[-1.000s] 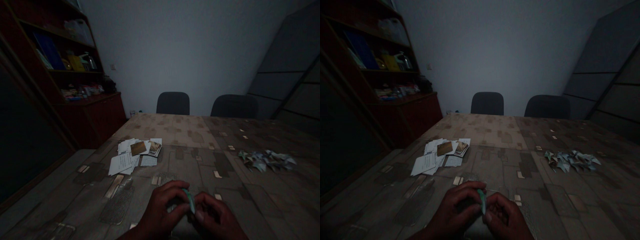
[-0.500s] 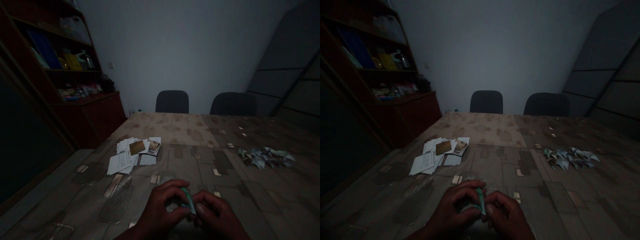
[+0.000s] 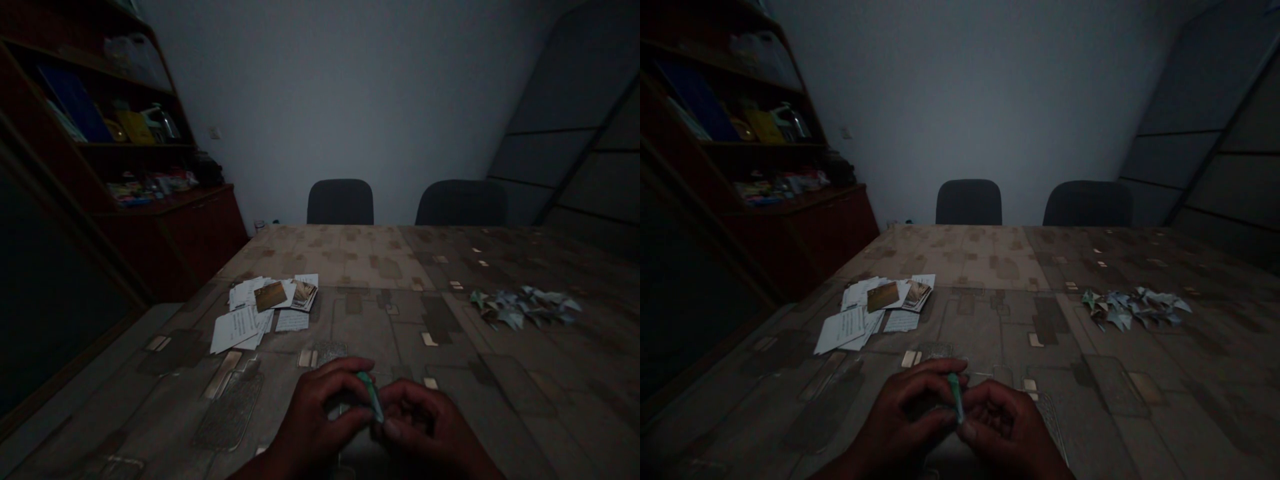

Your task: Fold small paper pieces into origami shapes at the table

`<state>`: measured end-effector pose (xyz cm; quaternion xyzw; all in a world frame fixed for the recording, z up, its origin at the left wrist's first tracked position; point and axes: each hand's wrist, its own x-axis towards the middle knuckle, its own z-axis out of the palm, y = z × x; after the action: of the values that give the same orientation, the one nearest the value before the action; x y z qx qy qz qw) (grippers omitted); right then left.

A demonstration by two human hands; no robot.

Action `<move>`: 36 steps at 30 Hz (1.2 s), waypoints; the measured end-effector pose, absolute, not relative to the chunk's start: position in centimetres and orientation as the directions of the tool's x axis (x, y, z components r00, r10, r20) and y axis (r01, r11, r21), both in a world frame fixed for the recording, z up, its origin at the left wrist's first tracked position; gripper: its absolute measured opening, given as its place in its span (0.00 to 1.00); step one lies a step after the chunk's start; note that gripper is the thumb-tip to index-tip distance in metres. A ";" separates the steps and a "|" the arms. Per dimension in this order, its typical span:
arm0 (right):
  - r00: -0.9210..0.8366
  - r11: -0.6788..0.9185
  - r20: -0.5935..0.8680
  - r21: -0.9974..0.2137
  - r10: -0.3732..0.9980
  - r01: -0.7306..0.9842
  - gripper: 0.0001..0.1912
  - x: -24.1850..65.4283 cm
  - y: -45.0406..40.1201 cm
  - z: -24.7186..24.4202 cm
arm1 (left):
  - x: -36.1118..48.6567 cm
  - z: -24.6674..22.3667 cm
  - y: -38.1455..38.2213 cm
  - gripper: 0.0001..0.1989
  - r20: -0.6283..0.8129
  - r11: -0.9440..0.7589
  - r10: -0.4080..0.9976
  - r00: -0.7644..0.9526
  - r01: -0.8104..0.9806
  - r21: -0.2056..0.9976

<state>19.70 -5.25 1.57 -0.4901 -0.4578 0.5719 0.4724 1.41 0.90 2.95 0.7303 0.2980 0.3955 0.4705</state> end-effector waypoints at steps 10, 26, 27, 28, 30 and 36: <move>-0.079 -0.192 -0.179 -0.958 0.981 -0.214 0.23 19.8 -5.1 1.0 | 1.5 2.6 0.8 0.10 0.261 -0.323 0.835 0.485 0.047 0.945; -0.083 -0.150 -0.137 -0.972 0.987 -0.178 0.23 20.0 -5.2 0.9 | 1.4 2.7 0.7 0.13 0.236 -0.277 0.835 0.496 0.010 0.961; -0.085 -0.153 -0.140 -0.971 0.987 -0.186 0.22 20.0 -5.2 0.8 | 1.4 2.7 0.7 0.13 0.235 -0.282 0.833 0.500 0.018 0.959; -0.085 -0.154 -0.139 -0.968 0.987 -0.197 0.22 20.0 -5.2 0.8 | 1.5 2.8 0.7 0.13 0.231 -0.282 0.831 0.506 0.025 0.959; -0.084 -0.144 -0.129 -0.966 0.988 -0.214 0.21 20.0 -5.3 0.7 | 1.5 2.9 0.7 0.12 0.218 -0.277 0.831 0.512 0.039 0.960; -0.075 -0.123 -0.108 -0.965 0.991 -0.231 0.22 19.8 -5.2 0.7 | 1.5 2.7 0.5 0.12 0.183 -0.235 0.844 0.505 0.042 0.971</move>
<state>19.77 -5.18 0.71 -0.4498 -0.4226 0.5991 0.5101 1.55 0.51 2.69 0.6883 0.3217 0.3794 0.5280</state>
